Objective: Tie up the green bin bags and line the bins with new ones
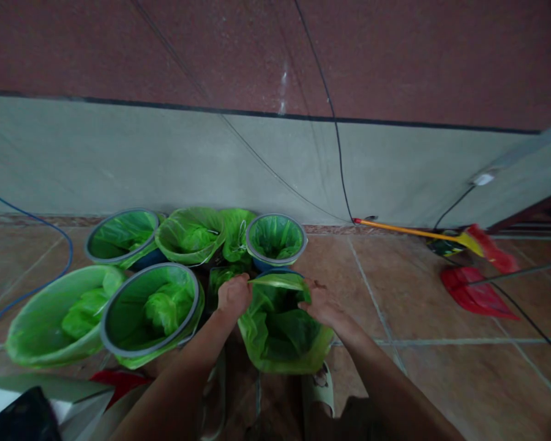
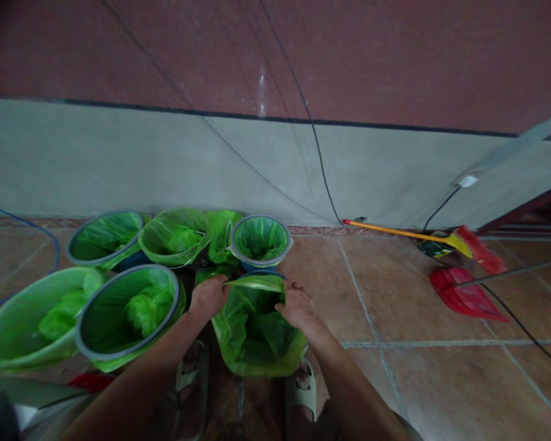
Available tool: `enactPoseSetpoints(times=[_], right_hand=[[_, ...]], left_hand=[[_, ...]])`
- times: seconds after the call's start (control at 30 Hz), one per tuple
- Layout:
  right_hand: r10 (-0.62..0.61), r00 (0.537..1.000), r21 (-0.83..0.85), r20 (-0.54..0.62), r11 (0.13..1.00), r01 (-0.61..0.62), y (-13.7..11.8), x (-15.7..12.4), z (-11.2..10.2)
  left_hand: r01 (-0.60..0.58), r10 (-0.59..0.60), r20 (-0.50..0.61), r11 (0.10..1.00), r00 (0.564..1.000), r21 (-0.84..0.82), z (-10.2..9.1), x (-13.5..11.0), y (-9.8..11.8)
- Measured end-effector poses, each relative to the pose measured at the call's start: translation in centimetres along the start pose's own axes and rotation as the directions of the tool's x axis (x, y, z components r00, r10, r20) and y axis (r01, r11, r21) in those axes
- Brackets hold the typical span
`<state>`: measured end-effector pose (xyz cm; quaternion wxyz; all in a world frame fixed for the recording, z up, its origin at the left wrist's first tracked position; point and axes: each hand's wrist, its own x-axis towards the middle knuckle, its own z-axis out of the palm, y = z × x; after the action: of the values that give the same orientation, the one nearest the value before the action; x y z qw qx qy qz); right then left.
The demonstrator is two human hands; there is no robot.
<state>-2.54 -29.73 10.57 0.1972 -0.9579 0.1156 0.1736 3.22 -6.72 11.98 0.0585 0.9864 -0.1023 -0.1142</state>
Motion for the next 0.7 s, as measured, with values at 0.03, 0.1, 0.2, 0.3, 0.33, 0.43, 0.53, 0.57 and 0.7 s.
enactPoseSetpoints(times=[0.03, 0.1, 0.2, 0.3, 0.33, 0.43, 0.53, 0.57, 0.7], right_hand=[[0.006, 1.000, -0.029, -0.012, 1.000, -0.006, 0.0, 0.2, 0.2], [0.034, 0.999, -0.072, -0.033, 0.997, -0.036, 0.4, 0.7, 0.4], [0.058, 0.996, -0.043, -0.062, 0.997, -0.060, 1.2, 1.5, 0.7], [0.017, 0.995, 0.048, -0.099, 0.999, -0.012, 1.6, 2.1, 1.1], [-0.019, 0.994, 0.084, -0.106, 0.996, 0.028, 1.6, 2.2, 1.3], [-0.134, 0.983, 0.213, -0.123, 0.964, 0.158, 1.5, 2.7, 2.1], [-0.179, 0.971, 0.325, -0.161, 0.919, 0.224, 1.5, 3.0, 2.6], [-0.174, 0.969, 0.346, -0.177, 0.911, 0.226, 1.6, 3.1, 2.6], [-0.138, 0.970, 0.418, -0.202, 0.883, 0.213, 2.1, 3.4, 2.4]], left_hand=[[0.009, -0.009, 0.010, 1.000, 1.000, 0.001, -0.1, 0.0, -0.1], [0.012, -0.012, 0.010, 1.000, 1.000, 0.003, -0.2, 0.0, -0.2], [-0.016, 0.016, -0.058, 1.000, 0.998, 0.006, -0.3, 0.1, 0.0], [-0.112, 0.111, -0.136, 0.994, 0.985, -0.001, -0.4, 0.3, 1.0], [-0.170, 0.167, -0.148, 0.985, 0.975, -0.013, -0.3, 0.4, 1.4], [-0.358, 0.345, -0.149, 0.931, 0.927, -0.071, -0.1, 0.8, 2.9], [-0.403, 0.395, -0.087, 0.907, 0.915, -0.118, 0.4, 1.4, 4.1], [-0.397, 0.392, -0.066, 0.909, 0.918, -0.127, 0.6, 1.6, 4.3], [-0.358, 0.363, -0.014, 0.913, 0.932, -0.193, 1.1, 2.6, 4.8]])
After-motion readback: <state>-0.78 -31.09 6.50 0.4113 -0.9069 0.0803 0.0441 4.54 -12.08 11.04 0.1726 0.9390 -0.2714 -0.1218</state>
